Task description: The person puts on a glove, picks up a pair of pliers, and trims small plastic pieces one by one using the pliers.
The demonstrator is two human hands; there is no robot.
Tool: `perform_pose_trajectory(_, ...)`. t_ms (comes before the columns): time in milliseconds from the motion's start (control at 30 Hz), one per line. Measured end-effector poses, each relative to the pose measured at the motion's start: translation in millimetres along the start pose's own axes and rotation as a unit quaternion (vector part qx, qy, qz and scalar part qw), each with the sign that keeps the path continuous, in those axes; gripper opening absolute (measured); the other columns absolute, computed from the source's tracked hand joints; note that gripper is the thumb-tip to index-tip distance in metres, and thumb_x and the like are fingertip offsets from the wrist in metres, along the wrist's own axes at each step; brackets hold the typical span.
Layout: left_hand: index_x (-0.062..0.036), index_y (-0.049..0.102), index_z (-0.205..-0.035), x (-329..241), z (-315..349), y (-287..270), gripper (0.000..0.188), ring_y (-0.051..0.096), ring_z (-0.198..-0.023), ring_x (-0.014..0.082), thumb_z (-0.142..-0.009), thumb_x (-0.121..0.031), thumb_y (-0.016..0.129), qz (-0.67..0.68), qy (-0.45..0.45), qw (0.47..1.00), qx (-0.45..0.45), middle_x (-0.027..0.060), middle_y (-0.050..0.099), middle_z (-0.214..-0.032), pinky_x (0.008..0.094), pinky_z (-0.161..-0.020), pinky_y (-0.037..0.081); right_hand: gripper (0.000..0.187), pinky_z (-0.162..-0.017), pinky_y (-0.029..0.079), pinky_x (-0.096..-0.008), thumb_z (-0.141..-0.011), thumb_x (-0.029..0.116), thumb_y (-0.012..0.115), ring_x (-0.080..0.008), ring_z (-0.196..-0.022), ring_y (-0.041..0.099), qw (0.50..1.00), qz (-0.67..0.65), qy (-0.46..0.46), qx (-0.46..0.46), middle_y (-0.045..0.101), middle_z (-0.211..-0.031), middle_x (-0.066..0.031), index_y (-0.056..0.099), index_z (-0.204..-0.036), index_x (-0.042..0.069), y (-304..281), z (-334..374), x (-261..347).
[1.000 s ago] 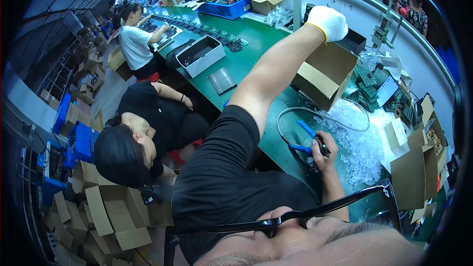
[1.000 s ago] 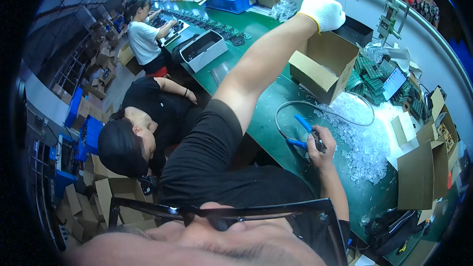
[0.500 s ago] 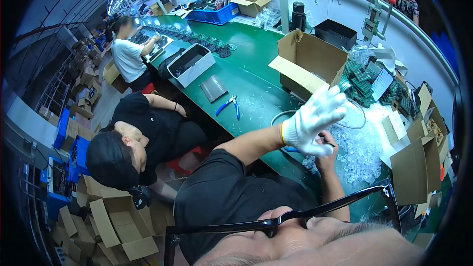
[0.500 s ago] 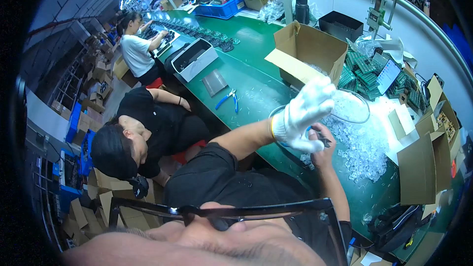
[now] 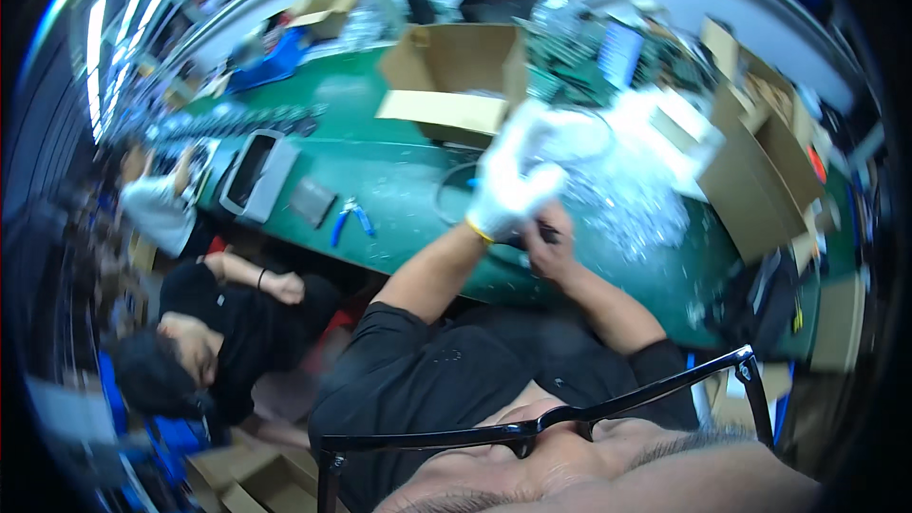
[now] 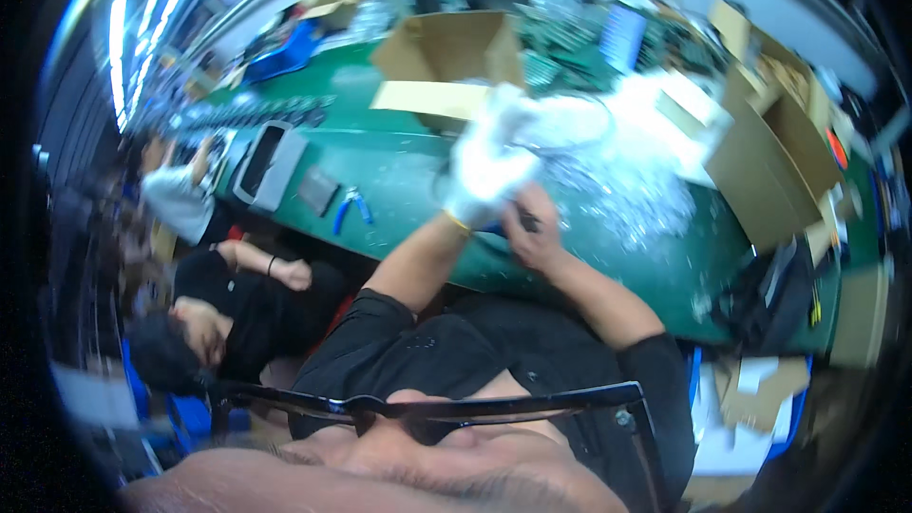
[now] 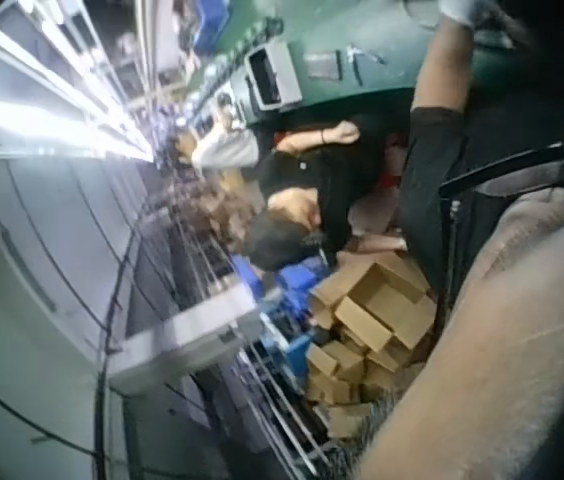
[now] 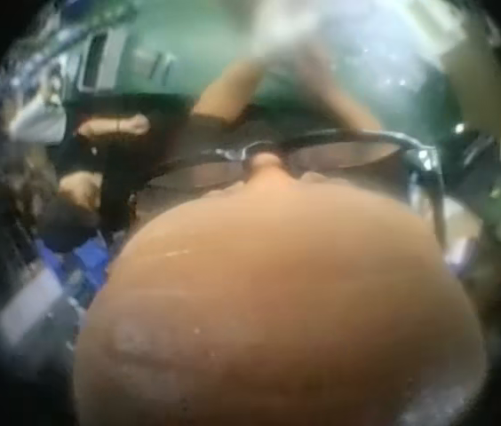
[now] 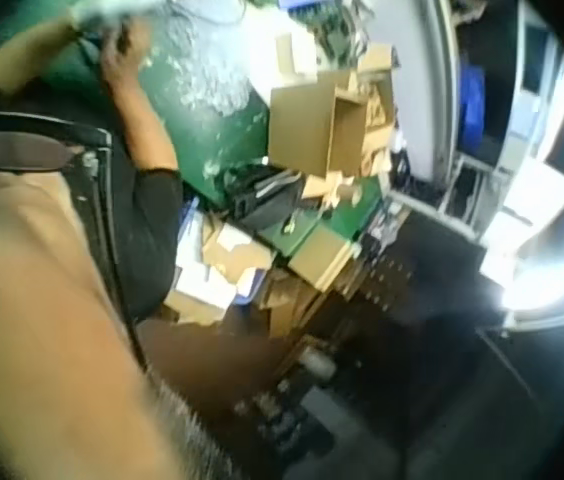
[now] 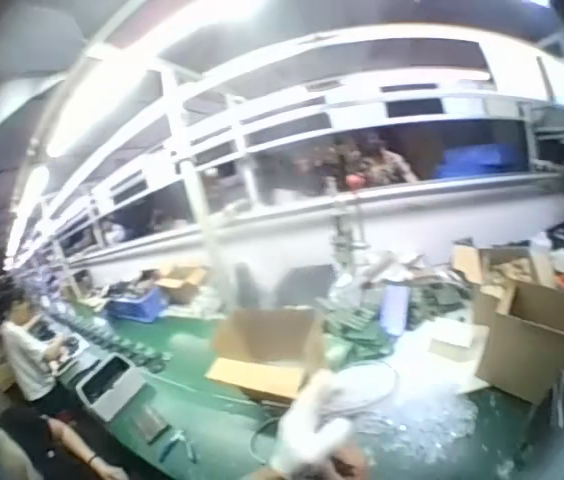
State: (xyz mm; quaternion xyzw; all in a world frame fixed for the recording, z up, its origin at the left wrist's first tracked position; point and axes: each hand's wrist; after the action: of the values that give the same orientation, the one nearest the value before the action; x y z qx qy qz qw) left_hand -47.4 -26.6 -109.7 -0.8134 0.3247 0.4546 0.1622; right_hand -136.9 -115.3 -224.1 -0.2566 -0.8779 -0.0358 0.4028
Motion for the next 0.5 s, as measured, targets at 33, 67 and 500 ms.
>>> perform_pose_trajectory(33, 0.0079, 0.036, -0.163, -11, -8, -2, 0.082, 0.057, -0.136, 0.0261, -0.092, -0.006, 0.074, 0.067, -0.011, 0.997, -0.038, 0.0171, 0.061, -0.146, 0.0406, -0.12, 0.043, 0.028, -0.084, 0.053, -0.0391, -0.097, 0.006, 0.074, -0.0285, -0.096, 0.068, 0.999, -0.035, 0.036, 0.008, 0.072, -0.108, -0.016, 0.071, -0.124, 0.0, -1, -4, 19)
perform_pose_trajectory(67, 0.01, 0.037, -0.161, -13, -13, -5, 0.08, 0.055, -0.14, 0.0276, -0.091, -0.004, 0.074, 0.049, 0.03, 0.996, -0.063, 0.019, 0.059, -0.147, 0.0412, -0.122, 0.041, 0.024, -0.079, 0.052, -0.0372, -0.096, 0.003, 0.075, -0.0258, -0.091, 0.067, 0.995, -0.076, 0.067, 0.015, 0.072, -0.105, -0.0149, 0.072, -0.12, 0.001, -3, -13, 33)
perform_pose_trajectory(500, 0.0009, 0.043, -0.156, -6, 18, -23, 0.109, 0.058, -0.131, 0.0457, -0.065, -0.029, 0.093, -0.571, 0.075, 0.781, 0.24, 0.0249, 0.061, -0.14, 0.0597, -0.112, 0.042, 0.056, -0.085, 0.055, -0.0268, -0.103, 0.031, 0.08, -0.0093, -0.099, 0.063, 0.906, -0.309, 0.284, -0.045, 0.069, -0.124, -0.0065, 0.06, -0.145, 0.001, -30, -27, 12)
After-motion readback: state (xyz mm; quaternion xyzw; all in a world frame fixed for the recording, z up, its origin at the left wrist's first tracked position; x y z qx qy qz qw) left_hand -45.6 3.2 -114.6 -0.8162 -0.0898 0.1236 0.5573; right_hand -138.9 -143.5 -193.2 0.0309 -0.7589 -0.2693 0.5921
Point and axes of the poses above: each hand's wrist, its own z-axis away from the middle knuckle, its own y-axis out of the palm, x = y × z
